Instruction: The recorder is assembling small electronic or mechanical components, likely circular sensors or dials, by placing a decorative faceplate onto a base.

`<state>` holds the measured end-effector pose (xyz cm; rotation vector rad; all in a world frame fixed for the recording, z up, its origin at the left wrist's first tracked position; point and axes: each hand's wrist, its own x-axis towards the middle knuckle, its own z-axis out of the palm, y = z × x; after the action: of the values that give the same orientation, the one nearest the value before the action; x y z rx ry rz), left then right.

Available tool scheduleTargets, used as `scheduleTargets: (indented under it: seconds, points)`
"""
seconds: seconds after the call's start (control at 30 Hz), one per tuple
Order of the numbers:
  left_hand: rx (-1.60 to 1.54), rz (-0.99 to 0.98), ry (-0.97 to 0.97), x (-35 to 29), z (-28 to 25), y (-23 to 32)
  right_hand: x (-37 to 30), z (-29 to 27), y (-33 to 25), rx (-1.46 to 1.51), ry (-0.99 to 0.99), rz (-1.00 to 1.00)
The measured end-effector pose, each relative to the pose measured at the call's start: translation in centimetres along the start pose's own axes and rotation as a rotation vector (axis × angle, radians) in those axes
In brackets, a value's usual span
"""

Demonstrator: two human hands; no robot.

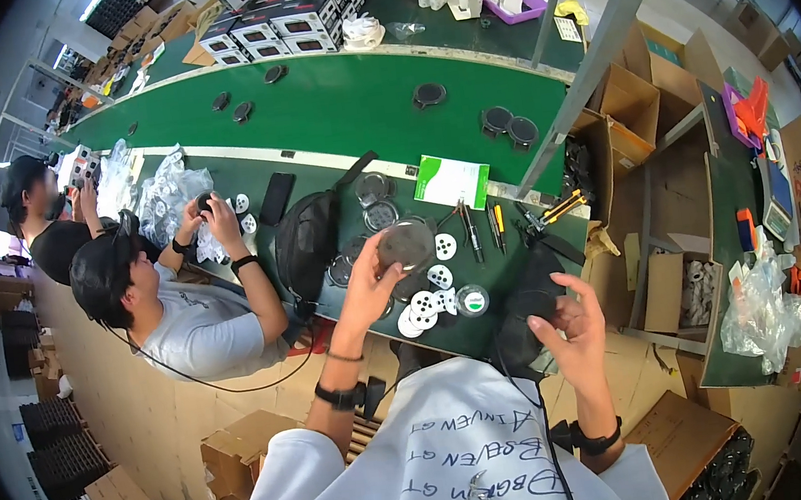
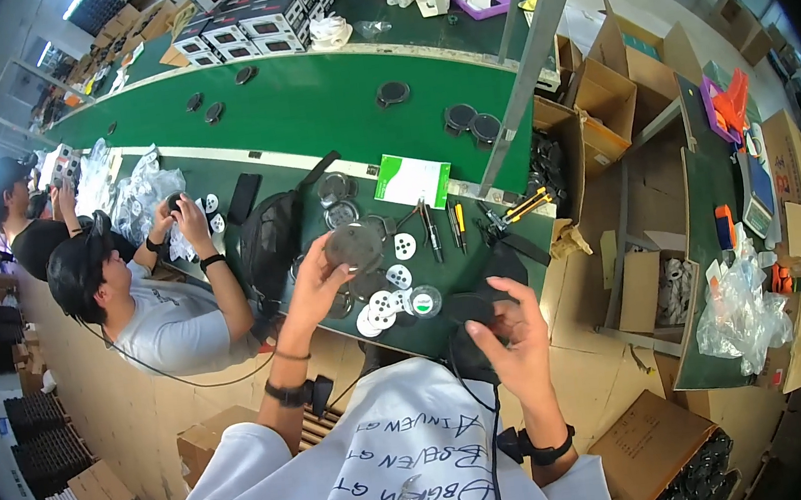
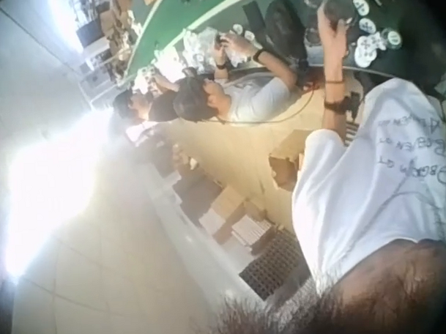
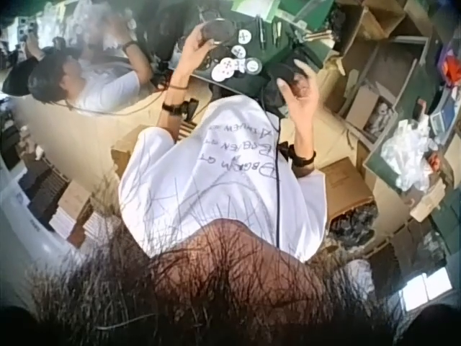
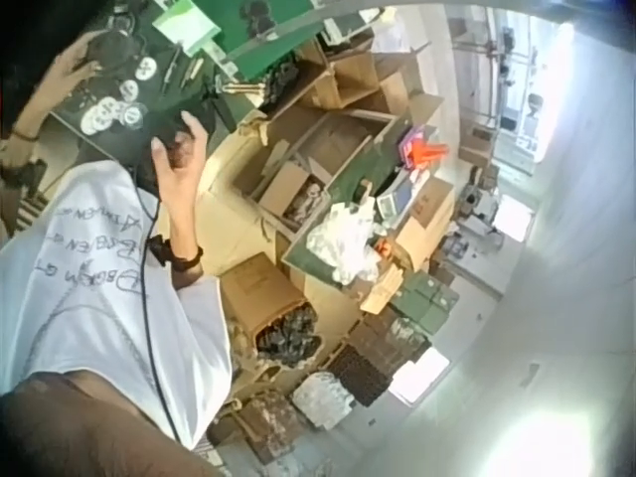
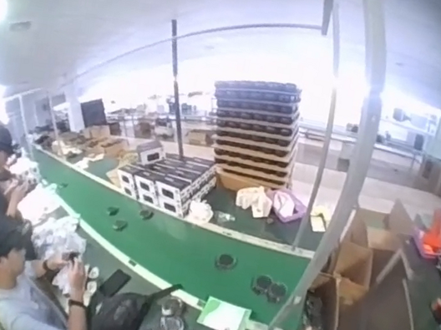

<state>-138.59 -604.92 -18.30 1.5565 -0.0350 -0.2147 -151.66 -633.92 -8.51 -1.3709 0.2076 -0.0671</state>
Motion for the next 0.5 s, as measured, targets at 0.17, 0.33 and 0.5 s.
scheduleTargets:
  seconds: [0.17,0.33,0.5]
  points:
    - [-0.004,0.043,-0.139,-5.7,3.1,10.1,0.7,2.2,-0.7,-0.12,-0.08,-0.141]
    - [0.095,0.144,-0.04,-8.7,4.3,12.2,0.6,4.3,-4.0,-0.255,-0.118,-0.319]
    - [0.195,0.329,-0.071,-9.6,4.8,11.9,0.0,3.9,-3.6,-0.149,-0.062,-0.336]
